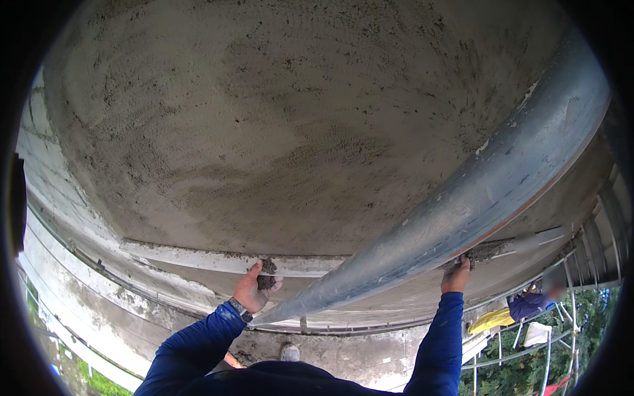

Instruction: The person uses a long straight edge to smooth and level wet cement on a curved wall surface. They repeatedly drag the tool across the plaster to remove excess material and create a uniform finish, working along the curve of the wall.

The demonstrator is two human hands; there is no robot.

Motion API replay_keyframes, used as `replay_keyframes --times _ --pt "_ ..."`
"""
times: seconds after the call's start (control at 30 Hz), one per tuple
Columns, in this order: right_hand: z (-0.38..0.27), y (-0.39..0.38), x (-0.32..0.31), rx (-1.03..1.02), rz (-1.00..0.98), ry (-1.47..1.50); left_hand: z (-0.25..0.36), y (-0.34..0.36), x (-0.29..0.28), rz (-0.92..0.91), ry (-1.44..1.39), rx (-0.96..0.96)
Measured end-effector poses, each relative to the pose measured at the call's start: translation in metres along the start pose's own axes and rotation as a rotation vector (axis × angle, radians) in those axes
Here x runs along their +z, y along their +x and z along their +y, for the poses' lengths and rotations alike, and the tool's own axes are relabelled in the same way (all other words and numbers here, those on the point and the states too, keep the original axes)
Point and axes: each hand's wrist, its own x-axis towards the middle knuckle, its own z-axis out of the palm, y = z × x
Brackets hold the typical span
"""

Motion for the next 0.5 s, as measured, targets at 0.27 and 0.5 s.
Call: replay_keyframes --times 0.27,0.5 --pt "0.029 -0.049 0.034 -0.026 -0.034 -0.092 0.073 -0.032 -0.019 0.115 -0.047 0.001" --pt "0.062 -0.114 0.124 0.058 -0.137 -0.250 0.159 -0.025 -0.109 0.173 -0.189 0.109"
